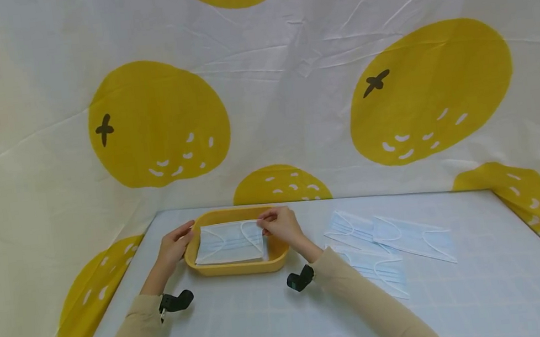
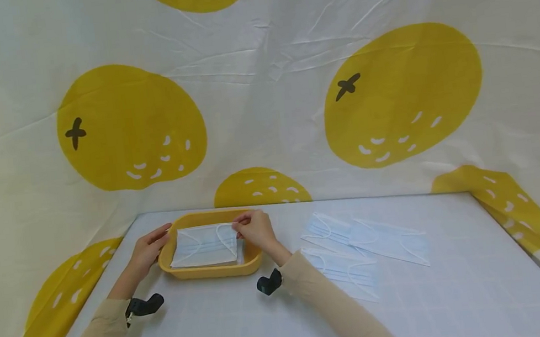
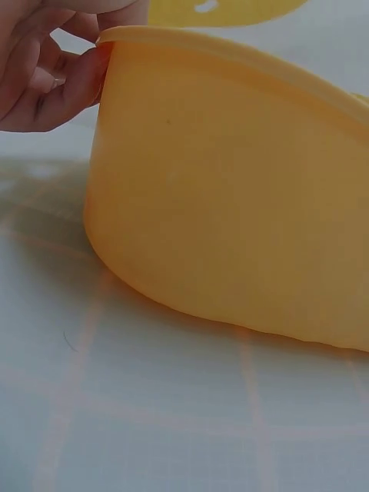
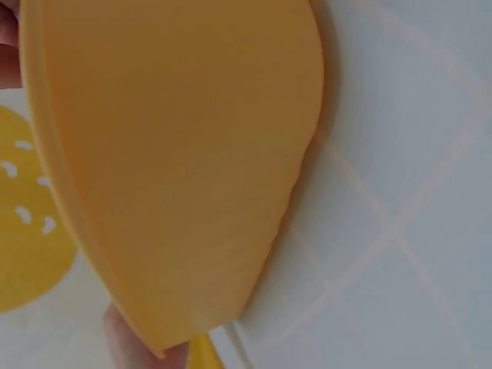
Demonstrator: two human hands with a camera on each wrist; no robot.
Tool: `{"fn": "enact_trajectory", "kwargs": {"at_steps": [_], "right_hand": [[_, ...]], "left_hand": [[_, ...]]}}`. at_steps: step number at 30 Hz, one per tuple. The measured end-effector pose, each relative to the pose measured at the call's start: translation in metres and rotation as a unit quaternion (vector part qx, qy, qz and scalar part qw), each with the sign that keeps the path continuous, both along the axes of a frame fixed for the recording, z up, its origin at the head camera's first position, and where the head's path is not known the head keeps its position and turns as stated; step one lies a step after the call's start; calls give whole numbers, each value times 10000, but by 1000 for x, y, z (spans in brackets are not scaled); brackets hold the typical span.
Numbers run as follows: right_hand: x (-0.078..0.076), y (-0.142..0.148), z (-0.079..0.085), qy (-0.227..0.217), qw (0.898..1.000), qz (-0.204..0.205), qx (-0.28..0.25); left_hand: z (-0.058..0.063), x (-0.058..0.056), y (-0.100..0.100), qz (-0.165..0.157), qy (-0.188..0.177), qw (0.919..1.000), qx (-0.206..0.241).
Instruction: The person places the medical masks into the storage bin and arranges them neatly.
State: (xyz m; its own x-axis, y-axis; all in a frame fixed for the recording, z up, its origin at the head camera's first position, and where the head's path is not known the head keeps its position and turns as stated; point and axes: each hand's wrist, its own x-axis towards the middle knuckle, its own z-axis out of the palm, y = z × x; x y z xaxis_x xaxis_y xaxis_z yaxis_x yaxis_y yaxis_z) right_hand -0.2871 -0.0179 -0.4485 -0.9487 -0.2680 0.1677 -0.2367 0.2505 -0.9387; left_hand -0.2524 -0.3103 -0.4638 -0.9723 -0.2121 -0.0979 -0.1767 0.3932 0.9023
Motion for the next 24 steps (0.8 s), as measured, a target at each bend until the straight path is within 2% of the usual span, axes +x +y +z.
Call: {"fn": "enact_trajectory", "kwargs": {"at_steps": [4, 9, 14, 24], "right_hand": [[1, -2, -4, 262, 9996, -14, 126], [1, -3, -6, 341, 9986, 33, 395], [0, -2, -3, 246, 9978, 216, 569], [-2, -1, -1, 91, 9983, 165, 557]], "left_hand": [[1, 4, 0, -18, -64, 10000, -13], [1, 4, -1, -81, -100, 9999, 22], [0, 3, -4, -105, -116, 9999, 35], [-4, -2, -3, -131, -24, 9999, -51]]}}
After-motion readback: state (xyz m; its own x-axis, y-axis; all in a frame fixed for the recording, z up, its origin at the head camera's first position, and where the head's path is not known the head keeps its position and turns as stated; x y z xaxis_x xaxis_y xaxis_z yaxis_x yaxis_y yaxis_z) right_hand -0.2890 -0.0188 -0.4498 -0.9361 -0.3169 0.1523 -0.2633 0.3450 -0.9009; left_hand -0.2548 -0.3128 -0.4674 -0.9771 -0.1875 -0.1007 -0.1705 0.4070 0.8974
